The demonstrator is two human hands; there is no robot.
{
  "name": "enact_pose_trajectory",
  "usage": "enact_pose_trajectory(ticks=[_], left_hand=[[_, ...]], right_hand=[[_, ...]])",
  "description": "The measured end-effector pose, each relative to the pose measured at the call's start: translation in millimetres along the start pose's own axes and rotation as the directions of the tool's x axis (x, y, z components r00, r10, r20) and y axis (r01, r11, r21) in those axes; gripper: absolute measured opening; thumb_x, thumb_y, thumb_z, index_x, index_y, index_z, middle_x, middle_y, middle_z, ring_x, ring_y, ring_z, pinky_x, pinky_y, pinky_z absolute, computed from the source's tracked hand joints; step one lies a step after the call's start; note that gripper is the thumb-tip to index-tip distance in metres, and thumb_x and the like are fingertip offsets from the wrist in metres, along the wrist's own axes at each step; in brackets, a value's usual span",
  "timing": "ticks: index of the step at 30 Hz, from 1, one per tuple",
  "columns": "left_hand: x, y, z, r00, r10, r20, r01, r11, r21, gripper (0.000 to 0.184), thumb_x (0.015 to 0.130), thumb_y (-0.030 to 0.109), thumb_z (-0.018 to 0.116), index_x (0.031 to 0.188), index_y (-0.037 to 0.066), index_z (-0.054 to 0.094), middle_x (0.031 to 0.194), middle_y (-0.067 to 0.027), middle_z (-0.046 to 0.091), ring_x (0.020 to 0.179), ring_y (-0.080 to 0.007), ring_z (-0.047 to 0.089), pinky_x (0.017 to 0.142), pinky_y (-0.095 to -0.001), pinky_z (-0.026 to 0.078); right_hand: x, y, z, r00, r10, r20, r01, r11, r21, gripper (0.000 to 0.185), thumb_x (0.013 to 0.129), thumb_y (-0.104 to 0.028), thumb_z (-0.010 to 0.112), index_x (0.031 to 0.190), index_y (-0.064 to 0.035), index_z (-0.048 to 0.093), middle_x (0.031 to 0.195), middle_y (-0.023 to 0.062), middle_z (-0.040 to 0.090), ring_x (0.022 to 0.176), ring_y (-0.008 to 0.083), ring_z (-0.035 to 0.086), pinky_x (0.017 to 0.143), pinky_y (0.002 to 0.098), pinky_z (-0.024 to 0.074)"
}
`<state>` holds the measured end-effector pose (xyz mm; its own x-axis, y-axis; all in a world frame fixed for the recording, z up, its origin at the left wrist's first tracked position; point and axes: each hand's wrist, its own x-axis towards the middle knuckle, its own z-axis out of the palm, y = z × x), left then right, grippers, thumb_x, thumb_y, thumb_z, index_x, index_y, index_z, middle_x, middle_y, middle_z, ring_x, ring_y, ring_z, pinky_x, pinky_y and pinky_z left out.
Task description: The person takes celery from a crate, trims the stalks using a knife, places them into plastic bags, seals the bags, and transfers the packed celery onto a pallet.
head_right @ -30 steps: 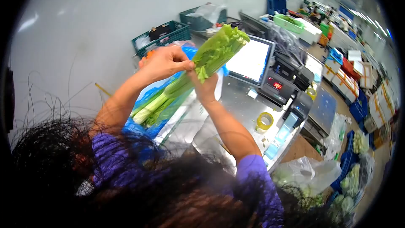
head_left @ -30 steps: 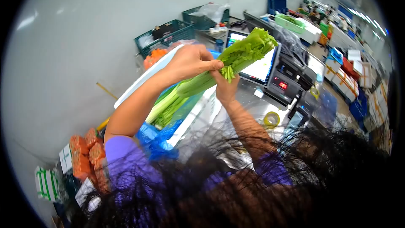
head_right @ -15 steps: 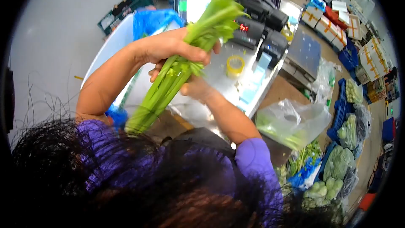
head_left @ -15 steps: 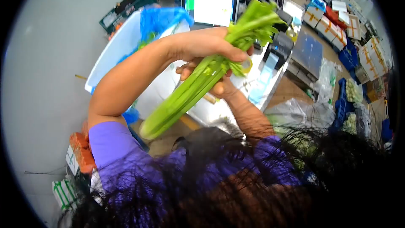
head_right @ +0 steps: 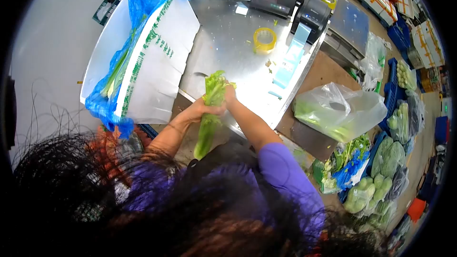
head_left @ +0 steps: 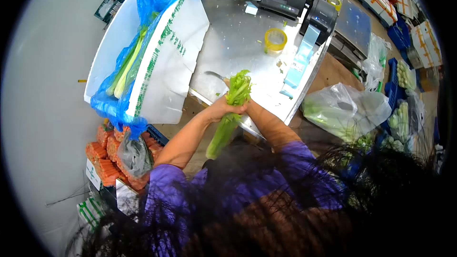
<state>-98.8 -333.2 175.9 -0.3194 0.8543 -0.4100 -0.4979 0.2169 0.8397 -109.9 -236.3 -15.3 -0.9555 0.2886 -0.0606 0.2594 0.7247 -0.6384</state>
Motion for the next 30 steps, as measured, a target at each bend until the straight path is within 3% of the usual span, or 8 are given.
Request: enact_pose_trajectory(ticks=[6, 10, 15, 16, 19, 22, 25, 30], left_hand=[[6, -27, -22, 0.974, -0.009, 0.228, 0.032, 0.995, -0.099, 0.023, 0.078, 0.021, 0.065, 0.088, 0.004, 0.053, 0.071, -0.0022, 0.052, 0.066, -0.0115, 0.048, 0.060, -0.0238, 0.038], [9, -40, -19, 0.955, -0.103, 0.279, 0.084, 0.993, 0.079, 0.020, 0.078, 0.018, 0.062, 0.089, 0.004, 0.054, 0.071, -0.0011, 0.051, 0.065, -0.0102, 0.048, 0.058, -0.0235, 0.038], [23, -47, 35, 0.910, -0.171, 0.377, 0.172, 0.985, 0.031, 0.016, 0.080, 0.013, 0.059, 0.091, 0.003, 0.053, 0.073, -0.0010, 0.051, 0.063, -0.0095, 0.048, 0.057, -0.0231, 0.039], [27, -47, 50, 0.894, -0.173, 0.414, 0.153, 0.985, 0.080, 0.014, 0.080, 0.013, 0.059, 0.089, 0.003, 0.053, 0.073, -0.0007, 0.051, 0.063, -0.0093, 0.047, 0.057, -0.0229, 0.038], [49, -59, 101, 0.852, -0.167, 0.496, 0.055, 0.971, 0.233, 0.013, 0.081, 0.014, 0.059, 0.087, 0.003, 0.054, 0.072, -0.0004, 0.051, 0.063, -0.0091, 0.047, 0.057, -0.0231, 0.038], [67, -92, 158, 0.841, -0.216, 0.496, 0.026, 0.932, 0.362, 0.023, 0.080, 0.016, 0.061, 0.096, 0.001, 0.058, 0.075, -0.0006, 0.055, 0.066, -0.0097, 0.049, 0.059, -0.0240, 0.039], [79, -111, 223, 0.840, -0.131, 0.527, -0.137, 0.887, 0.440, 0.032, 0.079, 0.019, 0.062, 0.106, 0.003, 0.057, 0.083, -0.0024, 0.061, 0.072, -0.0119, 0.054, 0.066, -0.0266, 0.042], [121, -173, 330, 0.861, -0.030, 0.507, -0.360, 0.669, 0.651, 0.039, 0.074, 0.032, 0.064, 0.102, 0.007, 0.056, 0.087, -0.0164, 0.063, 0.085, -0.0340, 0.059, 0.072, -0.0400, 0.045]], right_hand=[[-13, -16, -18, 0.994, -0.040, -0.098, 0.018, 0.976, -0.219, 0.017, 0.079, -0.021, 0.051, 0.086, -0.0092, 0.060, 0.085, 0.0131, 0.056, 0.078, 0.0298, 0.057, 0.073, 0.0371, 0.0459], [-58, 13, -64, 0.956, 0.278, 0.091, -0.290, 0.944, 0.160, 0.018, 0.080, -0.022, 0.054, 0.091, -0.0079, 0.057, 0.085, 0.0123, 0.057, 0.077, 0.0258, 0.057, 0.068, 0.0361, 0.0467], [-201, 48, -147, 0.719, 0.693, -0.052, -0.364, 0.438, 0.822, 0.022, 0.077, -0.021, 0.064, 0.087, -0.0041, 0.053, 0.078, 0.0059, 0.056, 0.074, 0.0130, 0.052, 0.068, 0.0295, 0.0443], [-232, 39, -166, 0.679, 0.710, -0.188, -0.315, 0.513, 0.799, 0.015, 0.084, -0.017, 0.057, 0.088, -0.0056, 0.048, 0.066, 0.0010, 0.050, 0.052, 0.0077, 0.048, 0.044, 0.0217, 0.0398], [-313, 63, -182, 0.558, 0.495, -0.665, -0.053, 0.822, 0.567, 0.019, 0.082, -0.015, 0.061, 0.094, -0.0052, 0.050, 0.068, 0.0003, 0.053, 0.055, 0.0080, 0.053, 0.046, 0.0224, 0.0434], [-375, 70, -190, 0.456, 0.649, -0.610, -0.257, 0.752, 0.607, 0.024, 0.077, -0.013, 0.064, 0.097, -0.0043, 0.056, 0.073, 0.0082, 0.060, 0.066, 0.0216, 0.061, 0.059, 0.0287, 0.0459], [-408, 51, -226, 0.492, 0.358, -0.794, -0.455, 0.883, 0.116, 0.024, 0.076, -0.012, 0.065, 0.098, -0.0062, 0.057, 0.075, 0.0119, 0.062, 0.063, 0.0292, 0.062, 0.055, 0.0314, 0.0474], [-465, 112, -261, 0.434, 0.262, -0.862, -0.528, 0.849, -0.008, 0.022, 0.066, -0.007, 0.064, 0.088, -0.0092, 0.062, 0.076, 0.0088, 0.062, 0.066, 0.0257, 0.061, 0.057, 0.0319, 0.0478]])
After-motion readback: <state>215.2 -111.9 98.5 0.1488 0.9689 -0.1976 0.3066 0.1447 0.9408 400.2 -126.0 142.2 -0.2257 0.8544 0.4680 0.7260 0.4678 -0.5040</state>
